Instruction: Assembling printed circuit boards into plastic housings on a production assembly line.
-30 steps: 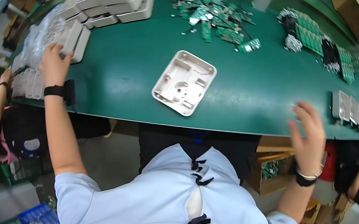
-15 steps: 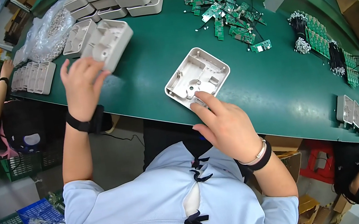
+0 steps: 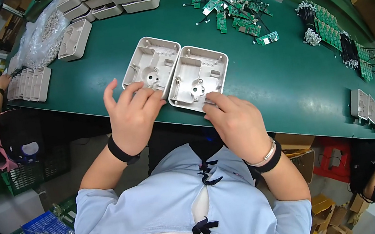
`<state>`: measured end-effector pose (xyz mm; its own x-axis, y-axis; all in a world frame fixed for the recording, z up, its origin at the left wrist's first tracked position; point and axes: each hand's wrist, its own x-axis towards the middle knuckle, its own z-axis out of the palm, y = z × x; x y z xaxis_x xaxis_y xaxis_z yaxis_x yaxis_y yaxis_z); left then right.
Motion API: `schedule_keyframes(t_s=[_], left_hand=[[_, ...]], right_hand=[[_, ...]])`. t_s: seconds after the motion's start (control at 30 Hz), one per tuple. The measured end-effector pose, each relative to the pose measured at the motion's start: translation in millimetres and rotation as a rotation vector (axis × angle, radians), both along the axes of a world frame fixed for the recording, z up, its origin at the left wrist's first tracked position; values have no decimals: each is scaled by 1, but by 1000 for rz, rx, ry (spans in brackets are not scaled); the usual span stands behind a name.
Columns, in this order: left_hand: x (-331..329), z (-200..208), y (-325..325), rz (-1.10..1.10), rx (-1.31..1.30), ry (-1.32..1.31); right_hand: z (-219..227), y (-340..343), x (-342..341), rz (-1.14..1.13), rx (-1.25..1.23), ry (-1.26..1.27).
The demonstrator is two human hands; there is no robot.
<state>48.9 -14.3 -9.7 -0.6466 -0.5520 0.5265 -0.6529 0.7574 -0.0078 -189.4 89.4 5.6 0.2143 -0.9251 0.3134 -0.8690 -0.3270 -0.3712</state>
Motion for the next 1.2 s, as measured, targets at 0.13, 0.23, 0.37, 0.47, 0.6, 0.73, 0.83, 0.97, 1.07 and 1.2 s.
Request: schedule_keyframes(t_s=[0.13, 0.23, 0.37, 0.47, 0.6, 0.73, 0.83, 0.97, 1.07, 1.2], left_hand=[[1, 19, 6, -63, 162, 74], [19, 33, -13, -74, 313, 191], [70, 34, -98, 96, 167, 241], [116, 15, -164, 347, -50, 66], [146, 5, -200, 466, 107, -176], [152, -3, -206, 328, 83, -82], [133, 1, -171, 231, 91, -90], [90, 13, -91, 47, 67, 15], [64, 19, -44, -27, 118, -9], [37, 15, -10, -122, 171, 50]], right_hand=[[10, 3, 3, -38, 54, -23], [25, 0, 11, -73, 57, 36], [33, -19, 29, 8, 62, 101], [29, -33, 39, 39, 73, 195], [15, -40, 43, 29, 80, 264], [14, -43, 45, 45, 93, 319], [16, -40, 44, 45, 109, 346], [17, -32, 38, 45, 121, 356], [19, -23, 29, 36, 135, 362], [22, -7, 17, -7, 184, 400]])
